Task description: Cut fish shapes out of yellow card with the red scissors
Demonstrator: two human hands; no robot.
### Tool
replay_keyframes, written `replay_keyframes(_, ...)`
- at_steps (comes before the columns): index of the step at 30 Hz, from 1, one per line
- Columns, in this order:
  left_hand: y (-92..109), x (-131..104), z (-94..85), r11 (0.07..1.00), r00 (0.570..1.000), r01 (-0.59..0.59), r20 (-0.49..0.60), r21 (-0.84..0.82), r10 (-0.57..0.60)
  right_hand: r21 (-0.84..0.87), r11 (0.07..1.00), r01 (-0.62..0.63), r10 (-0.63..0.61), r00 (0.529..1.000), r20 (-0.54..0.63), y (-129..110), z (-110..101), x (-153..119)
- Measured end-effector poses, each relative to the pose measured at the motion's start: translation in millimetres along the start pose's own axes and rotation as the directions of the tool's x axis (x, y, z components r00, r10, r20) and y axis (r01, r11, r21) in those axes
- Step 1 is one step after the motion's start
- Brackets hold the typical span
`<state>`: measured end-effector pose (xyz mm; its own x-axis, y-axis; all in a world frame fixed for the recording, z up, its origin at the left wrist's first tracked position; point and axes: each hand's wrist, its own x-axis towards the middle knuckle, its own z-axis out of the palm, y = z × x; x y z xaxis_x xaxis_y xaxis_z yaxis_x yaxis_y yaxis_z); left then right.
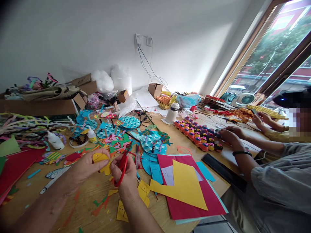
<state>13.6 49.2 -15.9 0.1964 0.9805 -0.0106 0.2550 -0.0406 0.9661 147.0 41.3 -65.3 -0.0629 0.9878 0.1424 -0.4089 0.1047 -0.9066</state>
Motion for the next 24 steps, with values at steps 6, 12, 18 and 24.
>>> replay_keyframes(6,5.2,-4.1,-2.8,0.998,0.999,0.027,-0.029,-0.049,-0.029,-0.002,1.000,-0.005,0.005,1.000,-0.002,-1.0,0.9,-0.8)
replay_keyframes(12,8.9,-6.8,-6.5,0.999,0.998,0.025,-0.054,-0.033,-0.027,-0.018,1.000,-0.023,0.024,0.999,0.047,-1.1,2.3,-2.0)
replay_keyframes(18,6.9,-7.4,-6.3,0.997,0.998,0.022,-0.050,-0.067,-0.026,-0.002,0.996,-0.088,0.088,0.993,0.074,-1.9,4.1,-3.2)
replay_keyframes(24,9.5,-7.5,-9.3,0.992,0.993,0.033,-0.106,-0.120,-0.046,-0.011,0.998,-0.064,0.065,0.997,0.029,2.2,2.1,-1.3)
